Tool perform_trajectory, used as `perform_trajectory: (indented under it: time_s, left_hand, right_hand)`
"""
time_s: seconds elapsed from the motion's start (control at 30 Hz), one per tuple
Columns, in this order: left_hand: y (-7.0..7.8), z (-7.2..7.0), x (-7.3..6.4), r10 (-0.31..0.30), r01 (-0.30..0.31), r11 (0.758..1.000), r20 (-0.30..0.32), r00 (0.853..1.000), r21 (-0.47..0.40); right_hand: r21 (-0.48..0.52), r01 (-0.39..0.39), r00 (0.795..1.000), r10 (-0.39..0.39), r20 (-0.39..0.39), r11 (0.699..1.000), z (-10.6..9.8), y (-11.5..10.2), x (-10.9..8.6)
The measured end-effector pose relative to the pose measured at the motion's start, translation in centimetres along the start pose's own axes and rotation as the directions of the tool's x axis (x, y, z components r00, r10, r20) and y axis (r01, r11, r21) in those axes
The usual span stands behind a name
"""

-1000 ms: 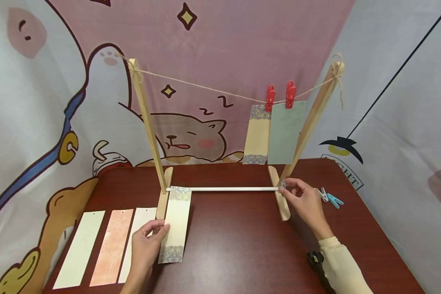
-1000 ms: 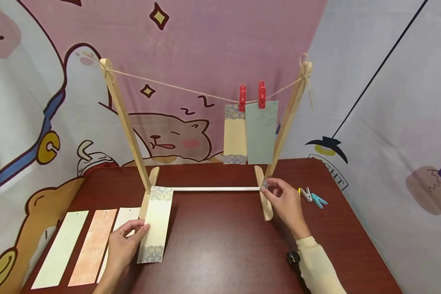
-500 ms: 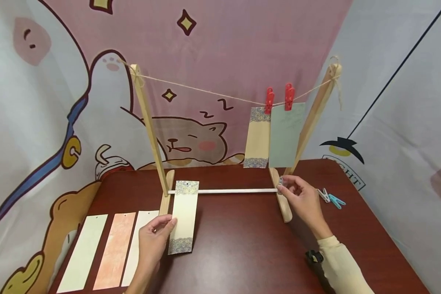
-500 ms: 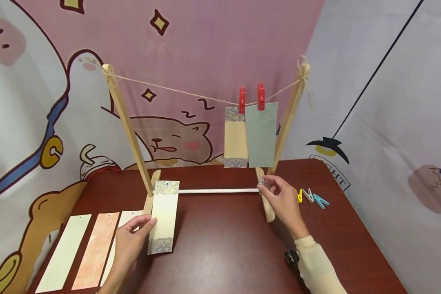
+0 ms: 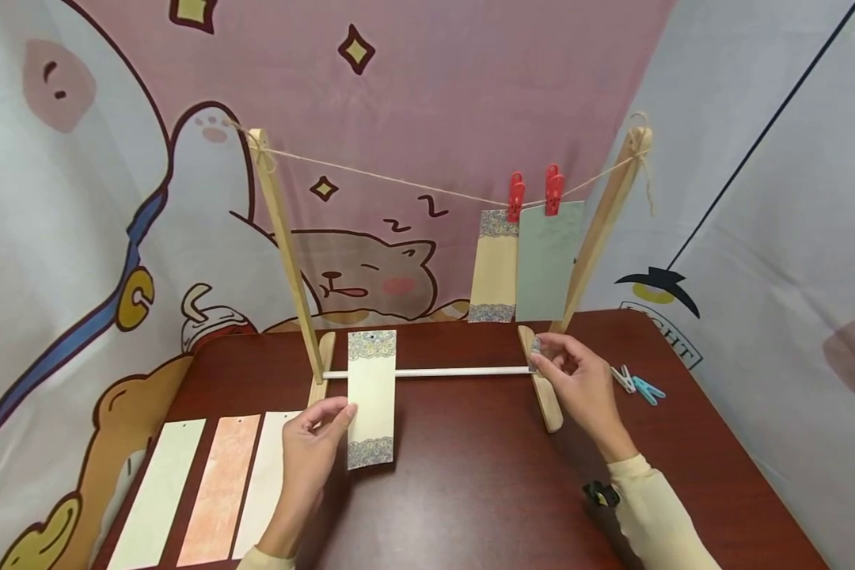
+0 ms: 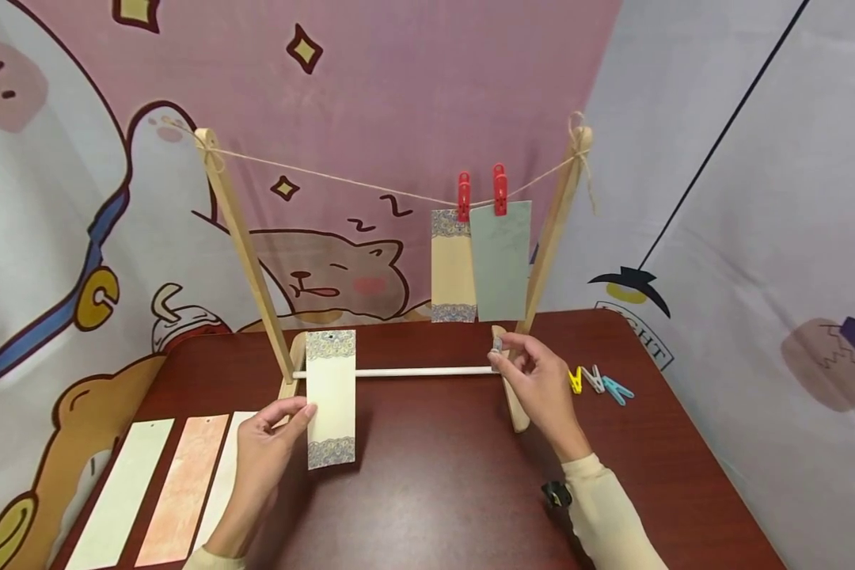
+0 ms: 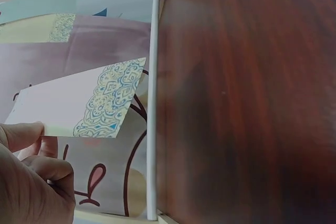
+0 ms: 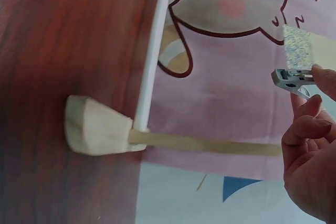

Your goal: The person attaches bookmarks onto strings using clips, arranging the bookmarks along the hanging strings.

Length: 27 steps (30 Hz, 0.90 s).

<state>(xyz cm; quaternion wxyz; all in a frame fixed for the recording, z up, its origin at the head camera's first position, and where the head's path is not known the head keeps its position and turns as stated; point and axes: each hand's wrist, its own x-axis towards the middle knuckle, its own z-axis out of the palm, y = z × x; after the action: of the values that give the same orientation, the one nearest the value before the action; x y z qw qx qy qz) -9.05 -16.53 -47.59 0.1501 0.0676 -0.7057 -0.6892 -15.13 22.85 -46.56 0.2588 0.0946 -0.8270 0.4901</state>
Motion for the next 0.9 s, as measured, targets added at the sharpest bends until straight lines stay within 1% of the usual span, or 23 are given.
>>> perform_trajectory:
  time_s: [0.07,0.17,0.3,0.4,0.57,0.67,0.83,0.9]
  left_hand:
    - [0.4,0.4,0.3,0.005,-0.005,1.000,0.010,1.000,-0.003]
    - [0.8,0.9,0.7,0.016,-0.016,1.000,0.025,1.000,-0.006]
    - [1.0,1.6,1.2,0.034,-0.034,0.999,0.038,0.999,-0.017]
    - [1.0,2.2,1.3,0.030,-0.029,0.999,0.048,0.998,-0.024]
    - [1.2,3.0,1.5,0.011,-0.010,1.000,0.054,0.998,-0.030]
    - [1.6,3.5,1.8,0.025,-0.023,0.999,0.055,0.998,-0.032]
    - [2.2,4.0,2.3,0.056,-0.054,0.998,0.054,0.997,-0.045]
    - [2.4,4.2,2.5,0.055,-0.052,0.997,0.053,0.997,-0.050]
  right_hand:
    - [0.010,0.004,1.000,-0.003,-0.009,1.000,0.1,-0.6,0.3]
    - [0.031,0.012,1.000,-0.012,-0.020,0.999,0.3,-2.4,0.8]
    - [0.061,0.020,1.000,-0.019,-0.011,0.998,0.3,-5.3,1.5]
    - [0.073,0.026,1.000,-0.026,0.003,0.997,0.3,-6.8,1.8]
    - [0.094,0.050,0.999,-0.052,0.016,0.994,0.7,-8.2,2.4]
    - [0.114,0.056,0.998,-0.058,0.009,0.992,1.0,-8.7,2.9]
    - [0.118,0.076,0.997,-0.077,0.005,0.990,1.4,-10.1,3.8]
    - [0.119,0.094,0.995,-0.096,0.010,0.988,1.6,-10.8,4.1]
